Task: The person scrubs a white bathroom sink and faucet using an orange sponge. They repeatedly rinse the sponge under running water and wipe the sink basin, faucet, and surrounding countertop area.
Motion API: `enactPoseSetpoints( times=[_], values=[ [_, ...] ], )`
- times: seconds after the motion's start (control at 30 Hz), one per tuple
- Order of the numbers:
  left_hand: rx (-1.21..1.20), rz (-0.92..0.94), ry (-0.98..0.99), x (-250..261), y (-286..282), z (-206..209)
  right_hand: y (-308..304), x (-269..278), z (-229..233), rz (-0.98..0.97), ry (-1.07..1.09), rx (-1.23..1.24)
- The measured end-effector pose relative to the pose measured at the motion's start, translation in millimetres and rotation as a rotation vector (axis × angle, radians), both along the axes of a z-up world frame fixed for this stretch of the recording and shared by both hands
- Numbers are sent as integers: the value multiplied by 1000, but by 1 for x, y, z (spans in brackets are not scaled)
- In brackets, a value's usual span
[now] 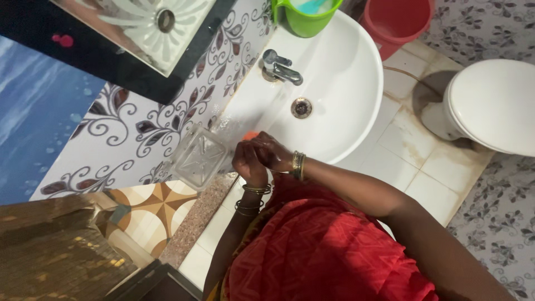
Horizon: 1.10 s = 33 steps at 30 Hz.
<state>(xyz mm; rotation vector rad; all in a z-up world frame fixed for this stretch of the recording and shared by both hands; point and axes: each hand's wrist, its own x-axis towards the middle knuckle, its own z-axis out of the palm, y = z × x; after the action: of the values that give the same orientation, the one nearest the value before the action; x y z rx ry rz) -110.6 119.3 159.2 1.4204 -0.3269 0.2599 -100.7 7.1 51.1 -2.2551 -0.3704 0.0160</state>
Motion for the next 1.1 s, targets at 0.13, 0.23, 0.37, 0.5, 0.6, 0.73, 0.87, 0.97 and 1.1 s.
enactPoseSetpoints(
  times=[0.13, 0.23, 0.37, 0.5, 0.6, 0.73, 0.87, 0.97, 1.1],
  values=[
    [29, -135, 252, 7, -7, 3, -65, -13, 4, 228, 481, 111],
    [210, -245, 355, 7, -14, -2, -148, -28, 30, 332, 730, -88],
    [412, -356, 305, 13, -27, -2, -181, -36, 77, -138, 896, -778],
    [390, -453, 278, 14, -41, 1, -140, -47, 59, -72, 633, -897],
    [384, -482, 125, 5, -51, 4, -119, -66, 41, 90, 526, -172],
    [536, -432, 70, -1, -54, 13, -164, -66, 48, 204, 578, -600],
    [536, -414, 85, 4, -56, 14, -232, -41, 64, -243, 467, -1187],
    [510, -393, 58, 3, -58, 13, -259, -6, 28, -486, 134, -1270],
    [512, -370, 87, 3, -58, 14, -232, 8, -33, -375, 221, -1131]
  ],
)
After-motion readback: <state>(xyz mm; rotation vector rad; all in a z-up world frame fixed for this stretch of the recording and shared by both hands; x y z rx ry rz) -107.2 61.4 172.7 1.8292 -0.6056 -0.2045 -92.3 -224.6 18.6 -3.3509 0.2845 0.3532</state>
